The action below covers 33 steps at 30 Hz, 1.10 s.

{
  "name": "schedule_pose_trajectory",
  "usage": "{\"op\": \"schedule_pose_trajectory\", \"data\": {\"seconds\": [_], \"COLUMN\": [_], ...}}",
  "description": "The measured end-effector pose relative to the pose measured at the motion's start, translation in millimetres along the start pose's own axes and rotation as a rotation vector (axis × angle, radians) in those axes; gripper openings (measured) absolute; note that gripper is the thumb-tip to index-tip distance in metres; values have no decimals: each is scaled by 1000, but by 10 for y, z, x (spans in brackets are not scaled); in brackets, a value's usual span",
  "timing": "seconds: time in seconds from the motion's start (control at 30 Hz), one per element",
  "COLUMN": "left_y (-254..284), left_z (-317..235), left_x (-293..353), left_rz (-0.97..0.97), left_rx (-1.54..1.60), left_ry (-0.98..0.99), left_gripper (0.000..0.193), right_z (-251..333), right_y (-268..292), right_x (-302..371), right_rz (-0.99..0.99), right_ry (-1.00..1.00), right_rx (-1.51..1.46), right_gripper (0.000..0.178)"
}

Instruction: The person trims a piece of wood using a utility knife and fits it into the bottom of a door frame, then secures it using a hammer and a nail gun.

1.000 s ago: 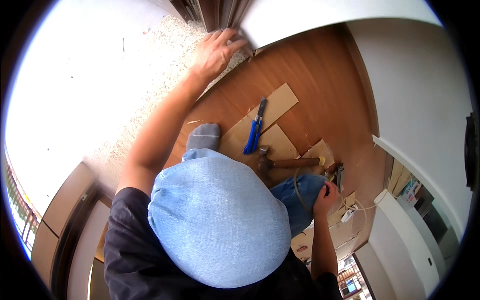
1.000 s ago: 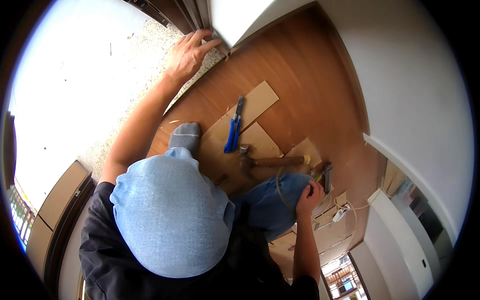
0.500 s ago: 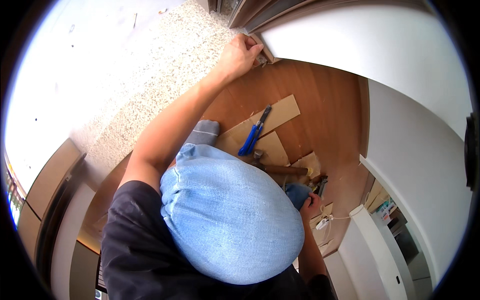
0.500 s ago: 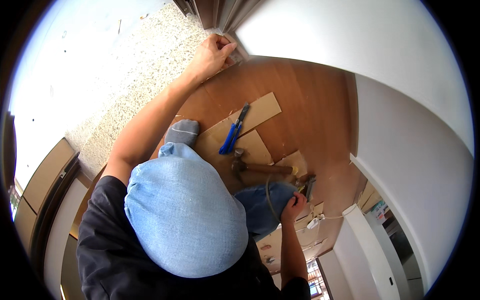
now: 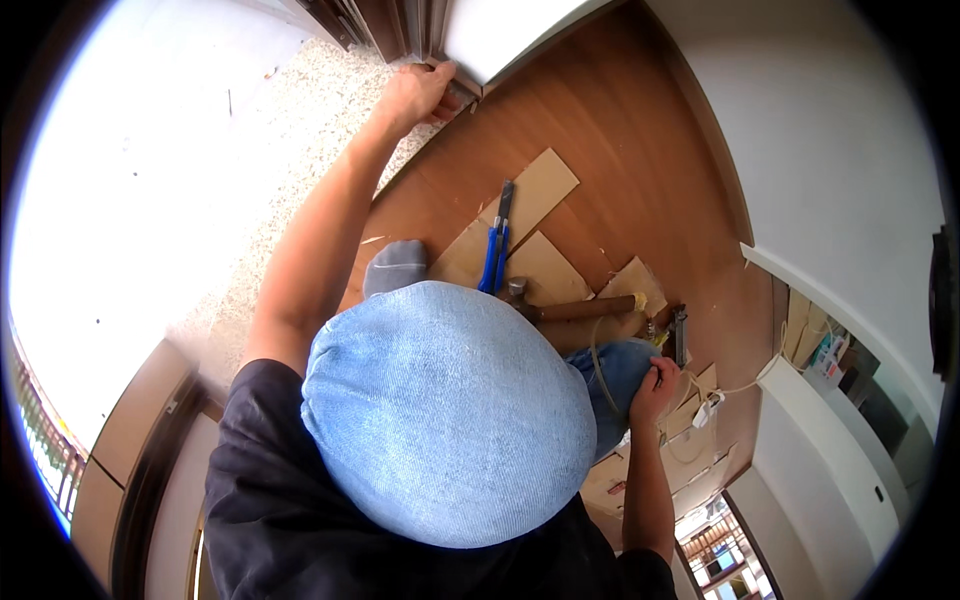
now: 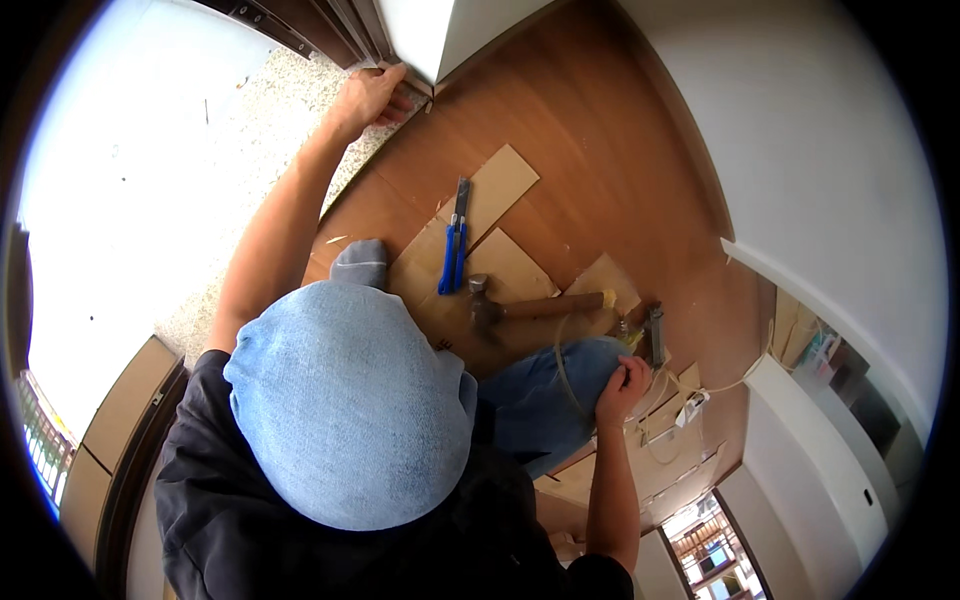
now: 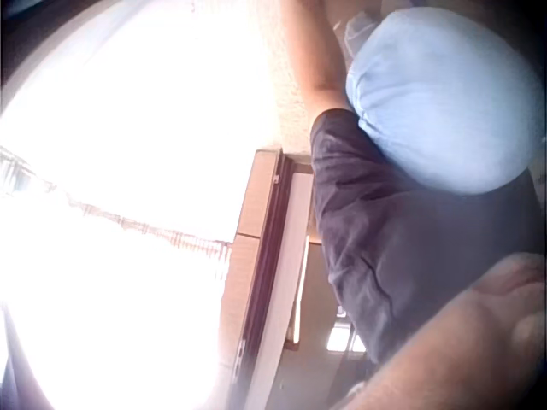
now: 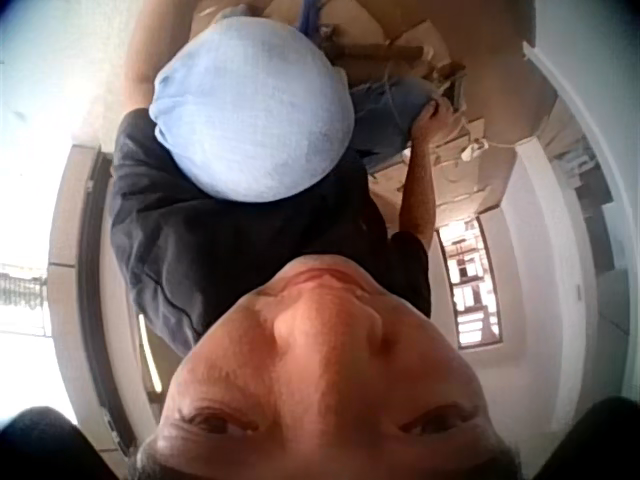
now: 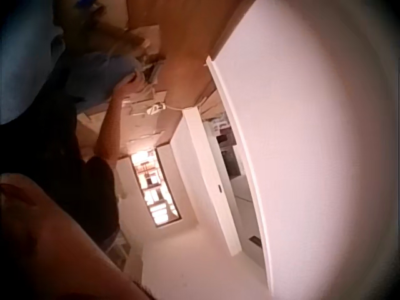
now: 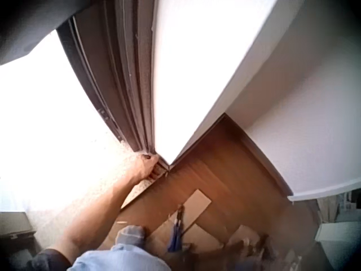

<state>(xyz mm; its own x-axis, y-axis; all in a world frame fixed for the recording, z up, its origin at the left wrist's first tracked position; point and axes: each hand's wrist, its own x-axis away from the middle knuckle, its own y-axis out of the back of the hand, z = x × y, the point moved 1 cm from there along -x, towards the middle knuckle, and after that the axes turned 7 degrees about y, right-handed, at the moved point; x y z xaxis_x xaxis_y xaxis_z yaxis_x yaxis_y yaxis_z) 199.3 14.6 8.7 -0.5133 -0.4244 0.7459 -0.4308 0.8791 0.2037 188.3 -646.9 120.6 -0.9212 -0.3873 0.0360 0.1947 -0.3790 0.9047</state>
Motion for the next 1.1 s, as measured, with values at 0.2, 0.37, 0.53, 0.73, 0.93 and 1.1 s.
{"op": "schedule_pose_trajectory", "data": {"seconds": [0.2,0.37,0.53,0.73,0.93,1.1], "left_y": [-50,2,-41,-52,-207,-232], "left_z": [19,-2,8,99,169,77], "left_x": [90,83,66,73,173,146], "left_rz": [15,13,-23,-94,-119,-32], "left_rx": [96,49,-10,-21,-10,114], "left_ry": [21,-6,-117,-180,-239,-190], "left_gripper": [54,54,48,45,43,46], "right_z": [54,51,89,138,174,161], "right_y": [1,-31,-59,-62,-78,-91], "right_x": [32,-18,-46,-139,-155,-131], "right_rz": [17,40,44,72,58,41], "right_ry": [-4,20,-7,17,35,36], "right_rx": [-30,-13,-29,36,60,68], "right_gripper": [19,18,19,19,18,18]}}
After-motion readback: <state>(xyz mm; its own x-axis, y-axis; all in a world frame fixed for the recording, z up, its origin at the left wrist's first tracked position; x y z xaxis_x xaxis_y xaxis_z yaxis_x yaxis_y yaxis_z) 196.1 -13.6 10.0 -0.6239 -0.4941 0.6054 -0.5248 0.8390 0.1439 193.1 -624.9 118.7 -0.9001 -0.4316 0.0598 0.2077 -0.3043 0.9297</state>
